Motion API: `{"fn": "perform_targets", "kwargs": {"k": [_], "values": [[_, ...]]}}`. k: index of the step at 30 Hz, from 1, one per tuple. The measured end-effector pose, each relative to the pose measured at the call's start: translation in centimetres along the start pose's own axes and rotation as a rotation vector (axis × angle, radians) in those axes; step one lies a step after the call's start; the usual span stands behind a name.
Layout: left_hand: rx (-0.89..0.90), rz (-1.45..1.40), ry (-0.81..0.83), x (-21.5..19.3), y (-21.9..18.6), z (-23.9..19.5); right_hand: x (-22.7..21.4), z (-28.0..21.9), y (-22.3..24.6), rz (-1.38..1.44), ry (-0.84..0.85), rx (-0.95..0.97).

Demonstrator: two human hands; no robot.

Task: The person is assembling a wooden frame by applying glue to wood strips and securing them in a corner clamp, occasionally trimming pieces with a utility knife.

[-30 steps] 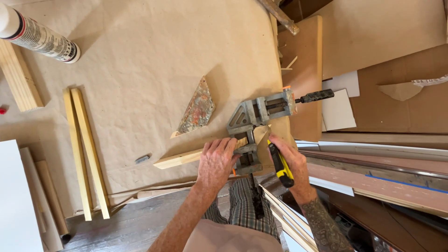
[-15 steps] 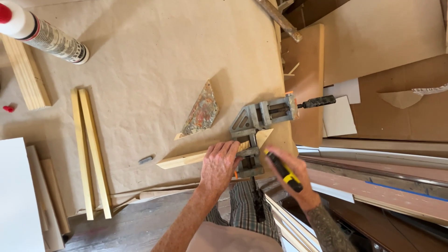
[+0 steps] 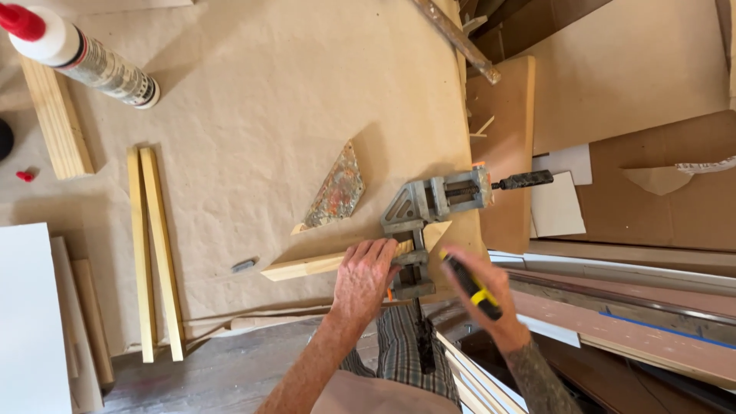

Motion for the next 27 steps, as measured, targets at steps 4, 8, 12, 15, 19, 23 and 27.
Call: {"fn": "perform_targets", "kwargs": {"k": [4, 8, 12, 15, 19, 23, 27], "values": [[-0.003, -0.001, -0.026, 0.1, 0.0, -0.1, 0.2, -1.5, 0.3, 0.07, 0.08, 0.003], [-0.006, -0.009, 0.005, 0.4, 0.1, -0.2, 0.1, -1.4, -1.5, 0.076, 0.034, 0.012], [0.006, 0.015, -0.019, 0.8, 0.4, 0.0, 0.3, -1.1, -1.1, 0.03, 0.062, -0.006], [0.007, 0.017, -0.016, 0.7, 0.3, -0.3, -0.5, -0.1, -0.5, 0.003, 0.025, 0.024], [0.002, 0.027, -0.012, 1.1, 0.4, -0.5, 0.2, -1.6, 0.2, -0.125, 0.144, -0.007], [0.02, 0.016, -0.038, 0.7, 0.2, -0.4, -1.3, -0.7, -1.2, 0.117, 0.025, 0.084], [0.007, 0.015, -0.027, 0.8, 0.4, 0.0, -0.8, -0.2, 0.2, 0.052, 0.077, 0.002]]}}
Point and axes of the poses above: each hand's wrist, its own z-axis towards the middle knuckle, its own x-axis out of the palm, y = z × x, the point moved 6 cm from there along z, towards the middle knuckle, and after that the axes turned 8 degrees about -z, right-handed, at the moved point
